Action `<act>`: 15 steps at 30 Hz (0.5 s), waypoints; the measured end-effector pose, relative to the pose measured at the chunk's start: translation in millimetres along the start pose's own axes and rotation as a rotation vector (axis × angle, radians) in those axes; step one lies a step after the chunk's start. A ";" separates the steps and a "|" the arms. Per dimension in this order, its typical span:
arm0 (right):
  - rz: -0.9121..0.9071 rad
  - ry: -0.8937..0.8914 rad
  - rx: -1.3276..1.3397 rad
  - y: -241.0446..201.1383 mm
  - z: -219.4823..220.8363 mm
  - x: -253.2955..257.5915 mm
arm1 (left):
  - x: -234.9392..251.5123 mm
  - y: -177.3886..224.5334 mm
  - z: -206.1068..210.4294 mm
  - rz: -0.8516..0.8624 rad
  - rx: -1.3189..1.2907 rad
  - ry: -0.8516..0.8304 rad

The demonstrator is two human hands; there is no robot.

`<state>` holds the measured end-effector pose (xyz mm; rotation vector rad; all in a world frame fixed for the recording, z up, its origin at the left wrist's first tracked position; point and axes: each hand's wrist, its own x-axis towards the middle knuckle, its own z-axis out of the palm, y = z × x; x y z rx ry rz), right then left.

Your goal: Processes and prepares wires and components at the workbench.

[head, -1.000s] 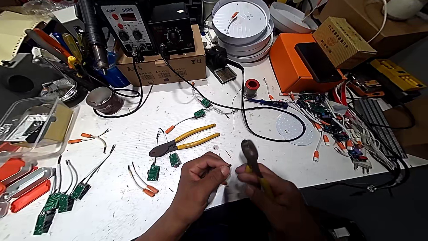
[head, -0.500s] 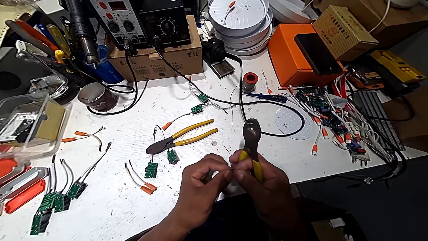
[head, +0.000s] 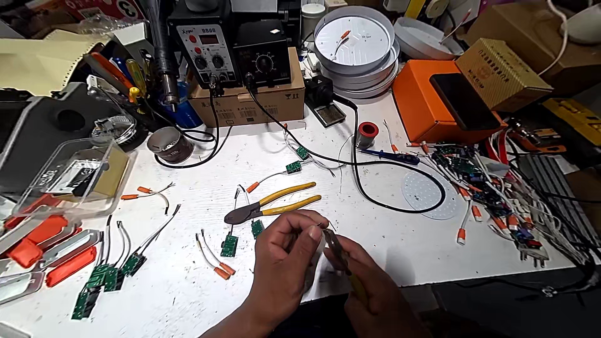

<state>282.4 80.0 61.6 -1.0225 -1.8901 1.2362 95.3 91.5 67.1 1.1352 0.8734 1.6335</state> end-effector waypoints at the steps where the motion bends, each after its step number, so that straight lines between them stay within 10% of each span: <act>1: 0.007 -0.019 0.007 -1.2 -0.4 0.0 | 0.4 0.8 1.8 0.006 0.009 0.003; 15: -0.034 0.090 -0.264 -1.1 3.6 1.8 | -1.7 -4.1 11.7 0.143 0.098 0.069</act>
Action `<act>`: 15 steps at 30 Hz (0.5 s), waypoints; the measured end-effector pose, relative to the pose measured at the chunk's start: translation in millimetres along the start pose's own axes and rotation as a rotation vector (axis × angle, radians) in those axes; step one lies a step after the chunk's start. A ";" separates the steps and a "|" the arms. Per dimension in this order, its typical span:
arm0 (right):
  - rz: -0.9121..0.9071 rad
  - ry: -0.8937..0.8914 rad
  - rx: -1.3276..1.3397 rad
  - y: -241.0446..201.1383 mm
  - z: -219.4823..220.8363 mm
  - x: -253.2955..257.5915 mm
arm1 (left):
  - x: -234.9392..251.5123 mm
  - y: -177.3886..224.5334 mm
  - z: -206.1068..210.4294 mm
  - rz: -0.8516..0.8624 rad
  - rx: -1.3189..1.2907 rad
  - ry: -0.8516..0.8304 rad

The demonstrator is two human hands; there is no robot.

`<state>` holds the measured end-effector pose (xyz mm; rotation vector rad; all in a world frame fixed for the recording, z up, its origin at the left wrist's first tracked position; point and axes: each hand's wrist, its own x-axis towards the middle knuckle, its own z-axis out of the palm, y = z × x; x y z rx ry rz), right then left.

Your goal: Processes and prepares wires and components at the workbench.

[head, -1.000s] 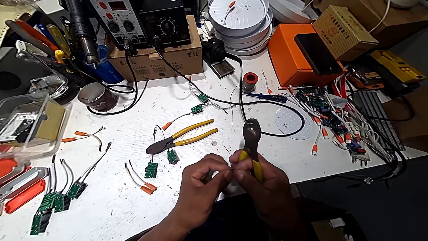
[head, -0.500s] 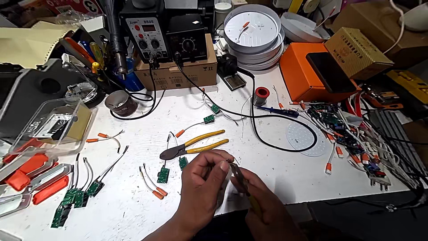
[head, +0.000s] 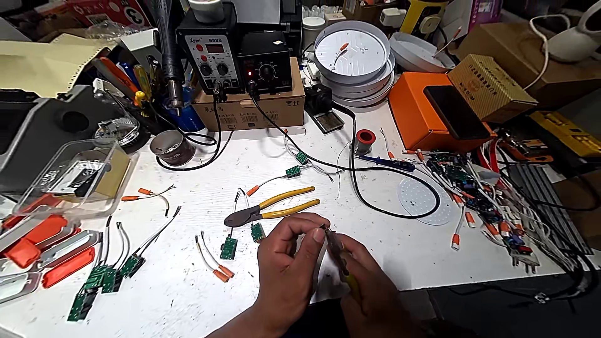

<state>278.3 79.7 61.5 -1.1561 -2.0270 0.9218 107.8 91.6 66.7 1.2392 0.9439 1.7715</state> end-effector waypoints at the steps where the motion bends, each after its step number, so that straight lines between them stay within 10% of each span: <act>1: -0.034 0.052 -0.075 1.1 2.0 0.2 | -0.7 -1.6 0.4 0.011 -0.015 0.002; 15: -0.261 0.361 -0.453 10.8 8.3 2.4 | -5.2 -11.1 5.2 0.135 -0.187 -0.056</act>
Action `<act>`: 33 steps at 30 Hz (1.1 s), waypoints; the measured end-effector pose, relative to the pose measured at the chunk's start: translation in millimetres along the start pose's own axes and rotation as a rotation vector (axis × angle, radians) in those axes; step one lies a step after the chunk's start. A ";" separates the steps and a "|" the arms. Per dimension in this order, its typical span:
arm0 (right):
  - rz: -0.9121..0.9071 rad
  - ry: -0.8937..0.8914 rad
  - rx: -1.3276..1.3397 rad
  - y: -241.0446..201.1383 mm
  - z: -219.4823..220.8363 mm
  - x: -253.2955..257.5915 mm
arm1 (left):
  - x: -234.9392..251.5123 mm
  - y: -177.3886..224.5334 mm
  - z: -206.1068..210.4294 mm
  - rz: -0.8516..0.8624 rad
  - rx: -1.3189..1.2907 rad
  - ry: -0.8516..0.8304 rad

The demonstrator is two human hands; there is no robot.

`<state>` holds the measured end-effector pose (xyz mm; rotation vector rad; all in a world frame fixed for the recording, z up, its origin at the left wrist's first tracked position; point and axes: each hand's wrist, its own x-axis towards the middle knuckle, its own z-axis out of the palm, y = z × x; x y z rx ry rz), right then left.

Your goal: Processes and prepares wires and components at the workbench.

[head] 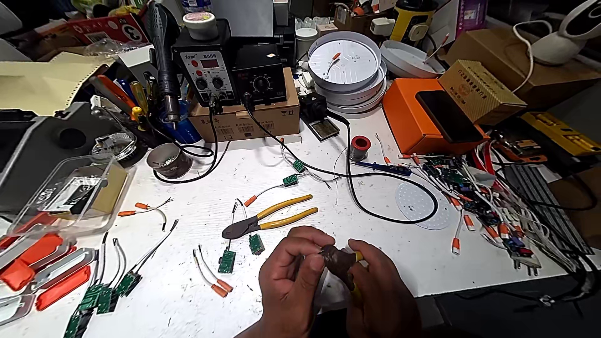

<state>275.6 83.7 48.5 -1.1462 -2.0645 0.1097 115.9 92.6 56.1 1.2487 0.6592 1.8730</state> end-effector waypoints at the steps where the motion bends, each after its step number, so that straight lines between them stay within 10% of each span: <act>1: -0.010 0.015 -0.010 0.8 0.7 -0.1 | 0.2 -0.1 0.0 0.005 -0.002 -0.006; 33: -0.028 0.019 -0.029 9.4 -3.6 0.4 | -2.5 3.2 -1.1 -0.128 0.057 -0.034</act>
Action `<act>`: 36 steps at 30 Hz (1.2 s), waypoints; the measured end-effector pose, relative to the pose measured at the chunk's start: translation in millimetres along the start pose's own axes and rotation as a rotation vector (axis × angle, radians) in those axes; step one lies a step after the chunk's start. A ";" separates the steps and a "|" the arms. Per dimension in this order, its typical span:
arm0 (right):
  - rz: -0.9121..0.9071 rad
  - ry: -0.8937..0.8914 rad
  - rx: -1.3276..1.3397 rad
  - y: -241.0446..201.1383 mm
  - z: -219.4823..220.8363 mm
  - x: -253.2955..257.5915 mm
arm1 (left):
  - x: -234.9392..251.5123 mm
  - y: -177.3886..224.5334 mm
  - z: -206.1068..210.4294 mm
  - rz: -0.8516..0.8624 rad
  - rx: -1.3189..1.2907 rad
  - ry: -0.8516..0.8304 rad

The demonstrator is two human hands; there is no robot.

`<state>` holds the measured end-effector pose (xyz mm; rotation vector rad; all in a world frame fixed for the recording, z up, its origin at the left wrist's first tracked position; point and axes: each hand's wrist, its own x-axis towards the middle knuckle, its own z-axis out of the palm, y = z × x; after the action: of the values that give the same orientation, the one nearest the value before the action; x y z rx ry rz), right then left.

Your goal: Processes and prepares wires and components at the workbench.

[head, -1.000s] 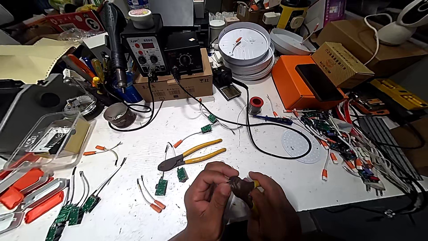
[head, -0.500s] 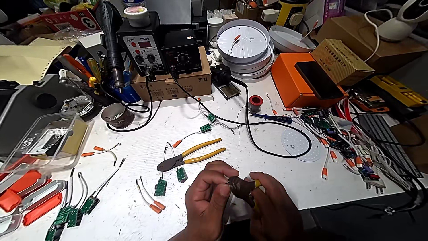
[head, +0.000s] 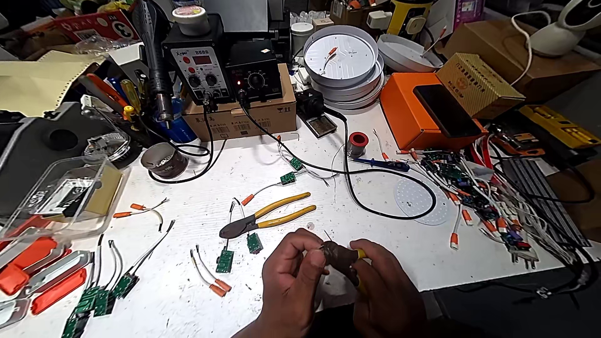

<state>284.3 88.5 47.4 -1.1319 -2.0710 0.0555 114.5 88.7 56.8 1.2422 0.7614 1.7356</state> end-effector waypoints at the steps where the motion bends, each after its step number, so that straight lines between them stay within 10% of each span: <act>1: 0.002 -0.005 0.007 0.4 -0.1 -0.3 | 0.1 2.3 0.6 -0.023 0.009 0.000; 36: 0.327 -0.554 0.857 8.9 -24.1 4.1 | 4.3 6.9 2.2 -0.189 -0.070 -0.016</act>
<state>304.6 89.6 63.7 -0.9238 -1.9199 1.4039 114.0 89.4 65.2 1.0994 0.7760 1.5836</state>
